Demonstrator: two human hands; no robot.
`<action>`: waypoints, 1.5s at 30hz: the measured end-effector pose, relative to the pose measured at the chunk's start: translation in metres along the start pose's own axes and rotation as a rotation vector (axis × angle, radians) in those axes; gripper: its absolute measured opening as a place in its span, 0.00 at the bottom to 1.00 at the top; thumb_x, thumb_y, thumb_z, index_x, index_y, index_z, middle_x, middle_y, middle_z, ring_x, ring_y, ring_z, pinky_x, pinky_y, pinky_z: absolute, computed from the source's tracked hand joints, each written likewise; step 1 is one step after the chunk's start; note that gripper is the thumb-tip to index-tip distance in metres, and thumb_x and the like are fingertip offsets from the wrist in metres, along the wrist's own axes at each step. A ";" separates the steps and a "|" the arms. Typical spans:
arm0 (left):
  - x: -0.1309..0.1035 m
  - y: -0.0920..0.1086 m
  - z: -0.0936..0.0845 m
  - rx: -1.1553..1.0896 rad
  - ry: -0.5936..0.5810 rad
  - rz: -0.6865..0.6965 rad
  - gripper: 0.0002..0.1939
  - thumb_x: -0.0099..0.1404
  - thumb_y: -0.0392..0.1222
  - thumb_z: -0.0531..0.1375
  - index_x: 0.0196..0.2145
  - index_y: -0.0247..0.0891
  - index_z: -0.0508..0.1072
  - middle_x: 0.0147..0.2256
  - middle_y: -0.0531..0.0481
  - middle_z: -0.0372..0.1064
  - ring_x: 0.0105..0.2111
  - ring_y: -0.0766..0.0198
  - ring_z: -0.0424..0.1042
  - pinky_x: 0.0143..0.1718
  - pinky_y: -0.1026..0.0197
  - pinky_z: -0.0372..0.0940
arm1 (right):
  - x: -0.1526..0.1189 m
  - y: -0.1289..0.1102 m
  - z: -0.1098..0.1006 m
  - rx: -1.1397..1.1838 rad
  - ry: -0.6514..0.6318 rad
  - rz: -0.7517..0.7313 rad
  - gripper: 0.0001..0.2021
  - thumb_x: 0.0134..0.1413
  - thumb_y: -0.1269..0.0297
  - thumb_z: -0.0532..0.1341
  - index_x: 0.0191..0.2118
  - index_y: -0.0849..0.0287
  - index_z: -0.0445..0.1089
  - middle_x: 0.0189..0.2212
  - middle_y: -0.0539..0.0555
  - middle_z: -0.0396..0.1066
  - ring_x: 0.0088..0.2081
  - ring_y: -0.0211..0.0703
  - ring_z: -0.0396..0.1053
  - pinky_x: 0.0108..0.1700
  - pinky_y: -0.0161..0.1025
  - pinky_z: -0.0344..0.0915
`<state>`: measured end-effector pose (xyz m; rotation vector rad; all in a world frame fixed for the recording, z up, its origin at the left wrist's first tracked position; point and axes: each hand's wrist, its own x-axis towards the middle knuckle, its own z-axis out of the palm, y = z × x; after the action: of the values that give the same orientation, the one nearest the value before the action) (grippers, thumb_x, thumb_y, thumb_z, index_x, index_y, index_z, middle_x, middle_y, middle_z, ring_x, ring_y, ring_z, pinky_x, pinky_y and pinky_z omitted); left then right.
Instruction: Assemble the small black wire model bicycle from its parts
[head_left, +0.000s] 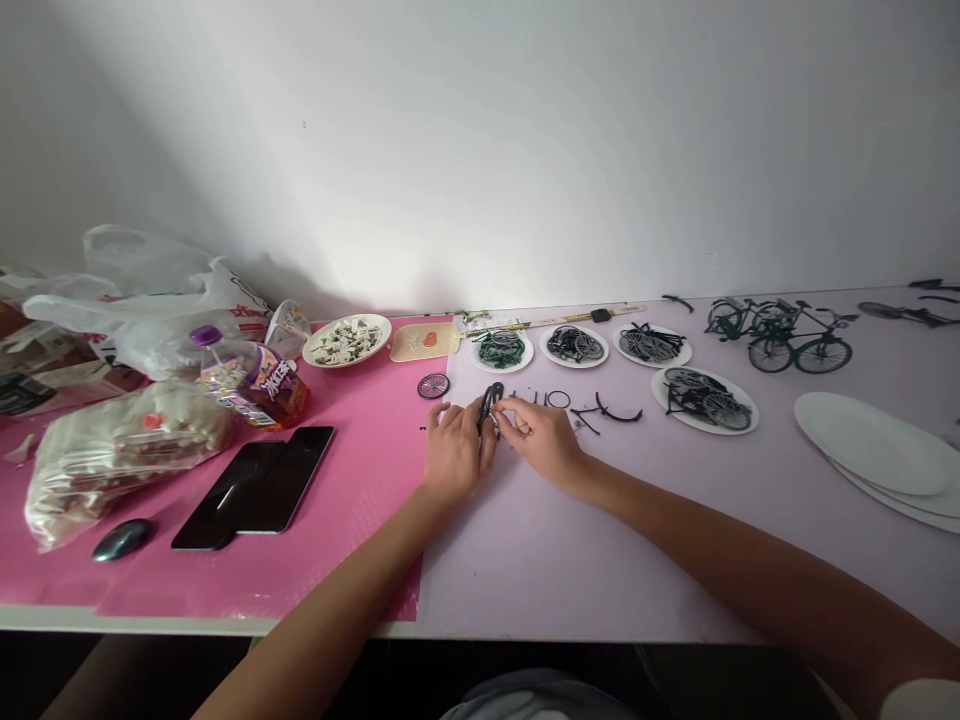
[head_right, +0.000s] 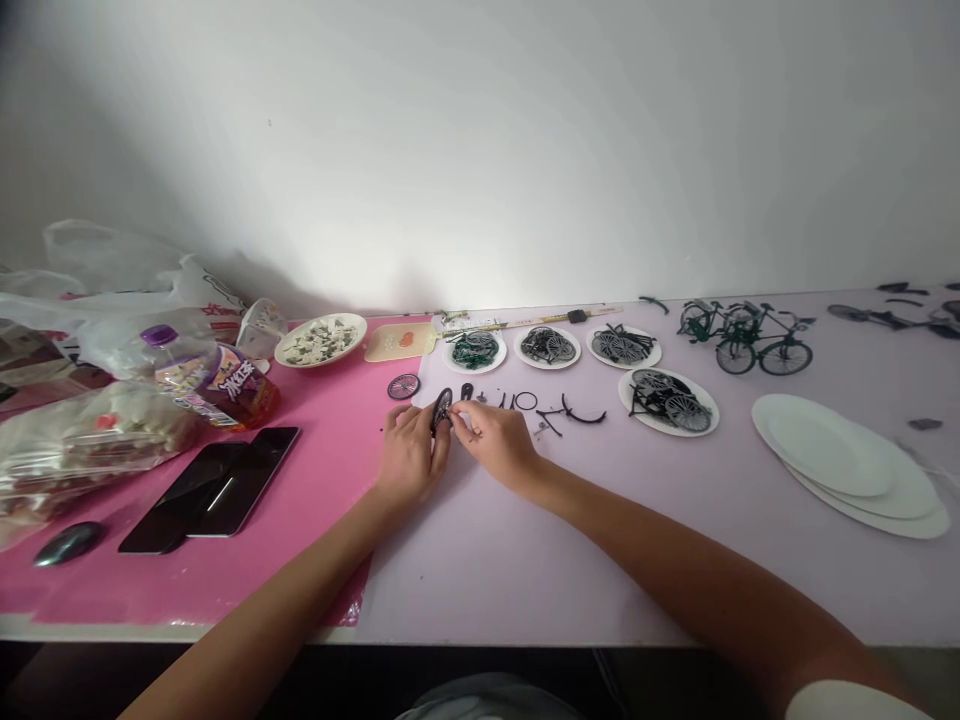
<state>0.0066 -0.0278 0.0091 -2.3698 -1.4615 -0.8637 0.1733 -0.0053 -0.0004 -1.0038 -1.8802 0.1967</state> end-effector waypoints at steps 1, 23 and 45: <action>0.000 0.000 0.001 -0.008 0.002 0.003 0.18 0.75 0.40 0.48 0.57 0.31 0.68 0.39 0.40 0.79 0.38 0.53 0.74 0.54 0.45 0.59 | 0.000 0.001 0.000 -0.008 -0.005 -0.001 0.13 0.66 0.61 0.58 0.38 0.60 0.79 0.17 0.45 0.58 0.19 0.34 0.53 0.27 0.33 0.54; -0.004 -0.007 0.015 0.061 -0.043 0.020 0.24 0.75 0.40 0.49 0.65 0.30 0.60 0.46 0.35 0.78 0.41 0.51 0.75 0.48 0.48 0.59 | -0.002 0.004 -0.002 0.091 -0.050 0.035 0.13 0.67 0.60 0.57 0.40 0.60 0.76 0.17 0.43 0.54 0.19 0.34 0.50 0.26 0.33 0.52; -0.002 -0.002 0.002 0.045 -0.039 0.037 0.24 0.77 0.45 0.47 0.63 0.29 0.62 0.42 0.36 0.78 0.40 0.51 0.74 0.44 0.49 0.58 | -0.004 0.006 0.001 0.110 -0.014 -0.009 0.13 0.67 0.60 0.57 0.41 0.60 0.76 0.18 0.44 0.56 0.20 0.35 0.52 0.26 0.33 0.55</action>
<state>0.0052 -0.0278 0.0059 -2.3859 -1.4312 -0.7712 0.1768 -0.0039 -0.0066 -0.9212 -1.8653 0.2987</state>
